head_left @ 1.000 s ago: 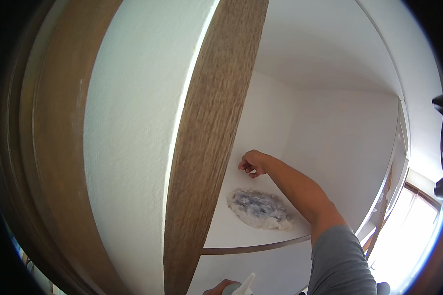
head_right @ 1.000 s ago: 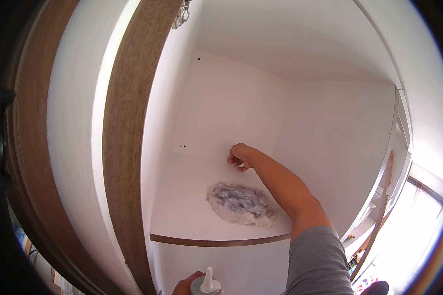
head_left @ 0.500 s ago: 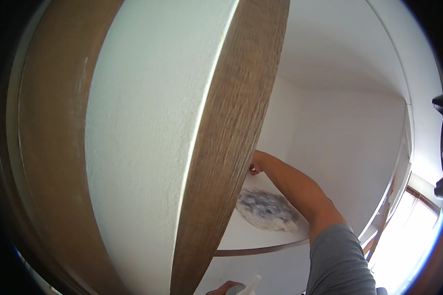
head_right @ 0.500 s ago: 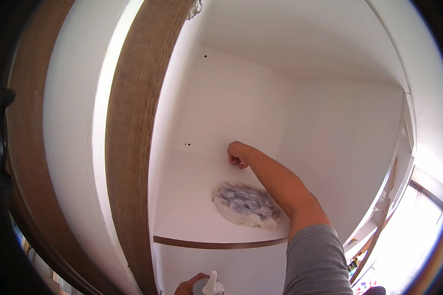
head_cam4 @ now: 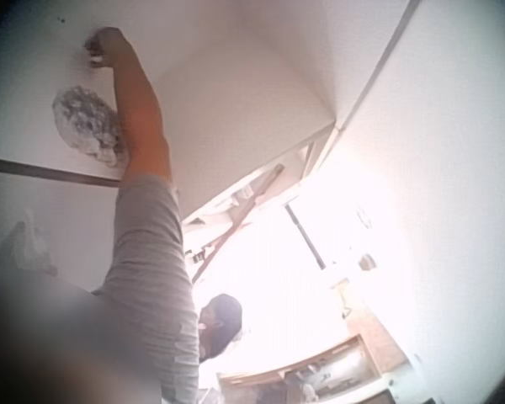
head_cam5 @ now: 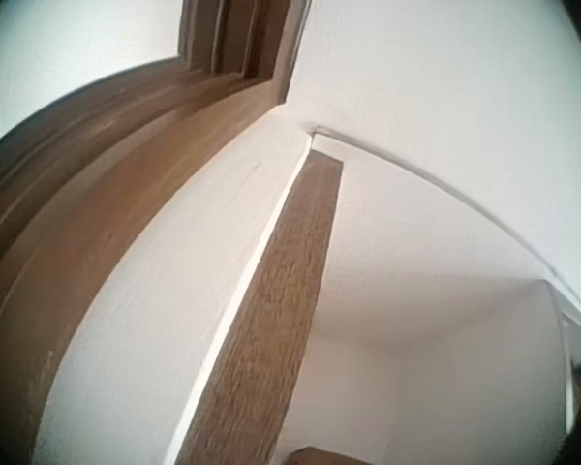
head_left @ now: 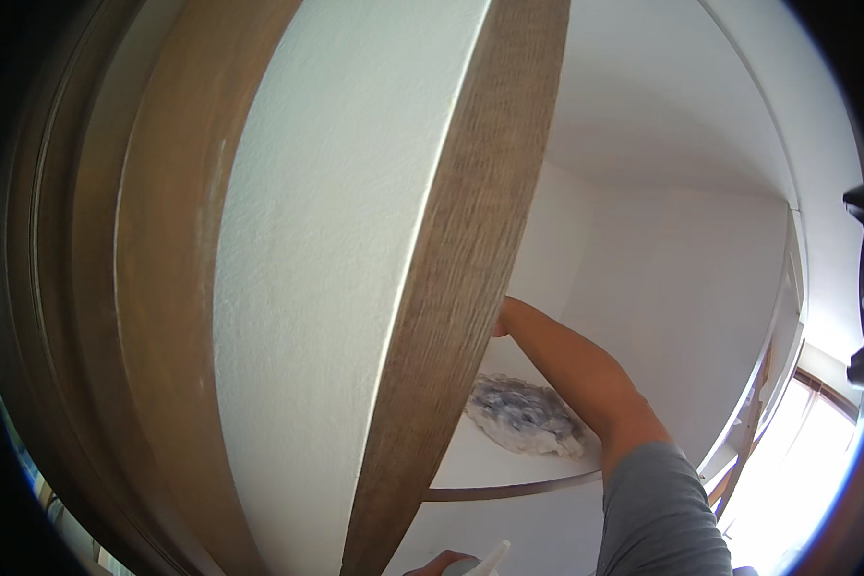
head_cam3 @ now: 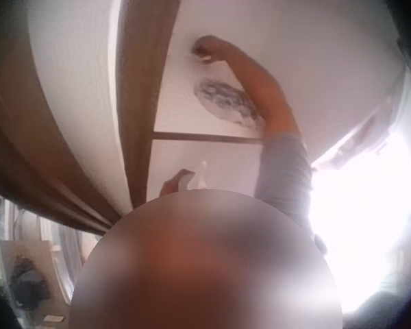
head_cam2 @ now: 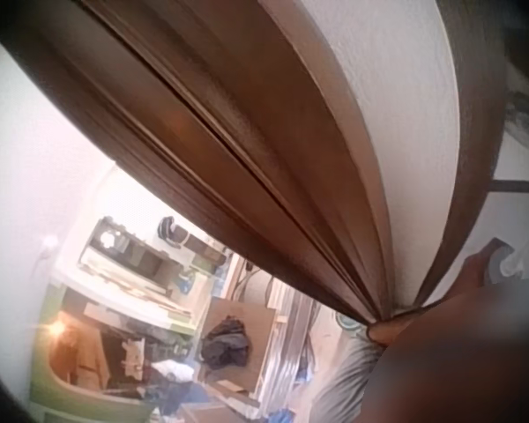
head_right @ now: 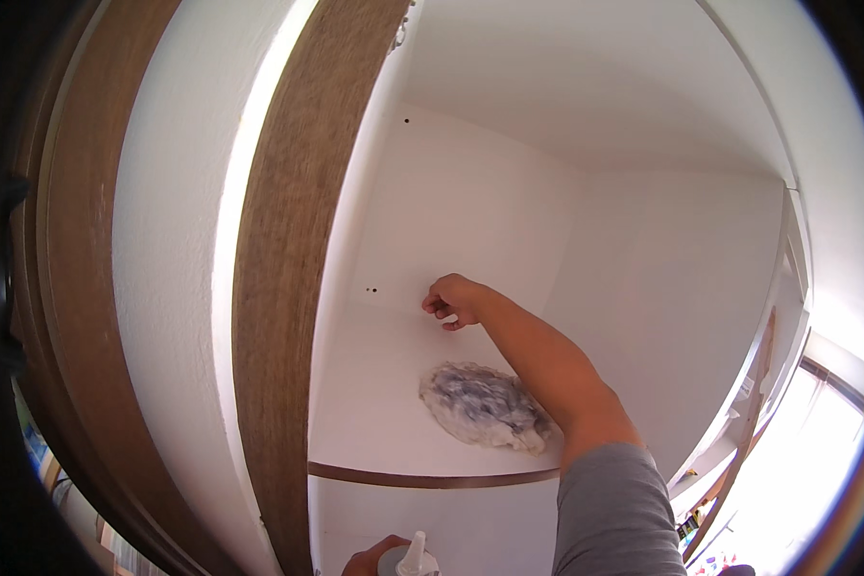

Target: The person applies caulk from a caulking gun into small holes on the interior back panel of a white cabinet, then uses a finger to smooth each bead. The person also applies caulk along the seam where a wooden trim meets the cabinet interior and smooths it.

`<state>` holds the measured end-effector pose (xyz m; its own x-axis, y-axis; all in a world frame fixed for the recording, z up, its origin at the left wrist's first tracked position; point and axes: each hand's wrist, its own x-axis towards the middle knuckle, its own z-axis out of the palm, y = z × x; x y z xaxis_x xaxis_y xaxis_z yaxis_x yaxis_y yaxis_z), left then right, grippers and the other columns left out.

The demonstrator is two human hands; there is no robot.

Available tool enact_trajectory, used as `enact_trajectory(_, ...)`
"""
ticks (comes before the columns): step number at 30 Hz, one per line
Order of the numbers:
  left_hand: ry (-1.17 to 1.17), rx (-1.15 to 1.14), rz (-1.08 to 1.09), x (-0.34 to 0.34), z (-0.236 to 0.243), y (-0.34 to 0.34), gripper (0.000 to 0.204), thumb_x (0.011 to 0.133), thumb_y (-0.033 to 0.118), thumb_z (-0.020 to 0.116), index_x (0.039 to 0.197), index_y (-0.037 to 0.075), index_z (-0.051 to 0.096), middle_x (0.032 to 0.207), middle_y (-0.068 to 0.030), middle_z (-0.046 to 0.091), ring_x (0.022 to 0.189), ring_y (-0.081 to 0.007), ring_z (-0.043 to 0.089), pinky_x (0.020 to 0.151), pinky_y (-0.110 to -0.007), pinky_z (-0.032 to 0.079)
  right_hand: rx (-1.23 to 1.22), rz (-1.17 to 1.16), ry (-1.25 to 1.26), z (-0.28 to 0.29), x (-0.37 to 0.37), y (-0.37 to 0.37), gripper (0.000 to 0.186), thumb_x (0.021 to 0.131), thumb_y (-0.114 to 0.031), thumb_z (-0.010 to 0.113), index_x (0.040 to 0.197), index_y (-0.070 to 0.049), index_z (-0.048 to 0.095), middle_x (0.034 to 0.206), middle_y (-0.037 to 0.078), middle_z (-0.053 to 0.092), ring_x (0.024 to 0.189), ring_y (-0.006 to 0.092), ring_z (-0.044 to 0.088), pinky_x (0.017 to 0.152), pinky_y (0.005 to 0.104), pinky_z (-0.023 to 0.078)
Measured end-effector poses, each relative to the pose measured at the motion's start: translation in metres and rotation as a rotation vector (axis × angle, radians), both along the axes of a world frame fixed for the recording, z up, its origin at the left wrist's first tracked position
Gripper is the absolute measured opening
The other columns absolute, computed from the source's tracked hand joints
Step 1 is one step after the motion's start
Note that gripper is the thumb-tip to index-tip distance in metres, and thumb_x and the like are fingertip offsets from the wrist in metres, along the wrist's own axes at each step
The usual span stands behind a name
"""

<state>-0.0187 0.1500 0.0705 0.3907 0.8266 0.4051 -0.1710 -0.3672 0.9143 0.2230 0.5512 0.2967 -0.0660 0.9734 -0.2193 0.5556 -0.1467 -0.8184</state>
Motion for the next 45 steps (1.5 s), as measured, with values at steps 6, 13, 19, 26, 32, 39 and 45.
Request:
enact_trajectory(6,-0.075,-0.075,-0.093,-0.001,0.005,-0.003,0.046,0.081,0.019,0.091,0.116,0.006,0.064,0.099,-0.0059,0.073,0.094,-0.014,0.066,0.085,-0.036,0.055,0.328,0.116,-0.729,0.015,0.054,-0.038,0.032,0.098,-0.014,0.055,0.124,-0.013,0.074,0.1,0.006,0.066,0.094,0.0223,0.063,0.095,0.0475,0.054)
enact_trajectory(13,-0.006,0.009,-0.03,0.002,0.0,0.002,0.046,0.081,0.02,0.09,0.116,0.006,0.064,0.098,-0.0063,0.073,0.093,-0.0146,0.066,0.085,-0.037,0.056,0.594,0.434,-1.479,0.0,0.067,-0.063,0.06,0.096,-0.002,0.053,0.149,-0.029,0.061,0.141,0.008,0.056,0.126,0.0263,0.06,0.105,0.0414,0.052)
enact_trajectory(19,0.008,0.018,0.016,0.003,-0.005,0.003,0.045,0.082,0.02,0.09,0.116,0.006,0.064,0.097,-0.0063,0.073,0.092,-0.0147,0.066,0.085,-0.037,0.056,0.782,0.595,-1.761,0.0,0.064,-0.058,0.058,0.099,-0.003,0.053,0.149,-0.032,0.06,0.137,0.005,0.057,0.126,0.0236,0.059,0.108,0.0415,0.048)
enact_trajectory(26,-0.022,-0.03,-0.027,0.002,-0.002,0.004,0.047,0.082,0.021,0.09,0.117,0.007,0.064,0.101,-0.0064,0.073,0.096,-0.0145,0.066,0.087,-0.038,0.056,0.821,0.659,-2.017,0.005,0.09,-0.059,0.056,0.105,-0.011,0.051,0.152,-0.041,0.055,0.143,0.003,0.055,0.132,0.0209,0.055,0.111,0.0423,0.045)
enact_trajectory(32,-0.046,-0.068,-0.067,0.0,0.007,-0.001,0.047,0.081,0.02,0.09,0.117,0.007,0.064,0.1,-0.0058,0.072,0.095,-0.0151,0.065,0.086,-0.037,0.055,0.83,0.689,-2.045,0.018,0.05,-0.064,0.046,0.104,-0.013,0.054,0.142,-0.034,0.067,0.143,0.004,0.056,0.13,0.0216,0.055,0.109,0.0444,0.045)
enact_trajectory(39,-0.042,-0.121,-0.061,0.0,0.01,0.0,0.047,0.079,0.018,0.092,0.115,0.005,0.065,0.097,-0.006,0.072,0.093,-0.0151,0.065,0.082,-0.036,0.055,1.125,0.678,-1.821,0.008,-0.05,-0.034,0.062,0.103,-0.012,0.055,0.156,-0.043,0.049,0.147,0.004,0.054,0.129,0.0223,0.057,0.11,0.0453,0.045)
enact_trajectory(45,-0.085,-0.135,-0.042,0.002,0.007,0.0,0.049,0.079,0.018,0.092,0.116,0.004,0.064,0.099,-0.0058,0.072,0.092,-0.016,0.065,0.082,-0.035,0.055,0.992,0.655,-1.89,-0.007,-0.058,-0.028,0.06,0.106,-0.014,0.05,0.155,-0.047,0.048,0.151,0.004,0.053,0.132,0.0231,0.056,0.114,0.045,0.043)
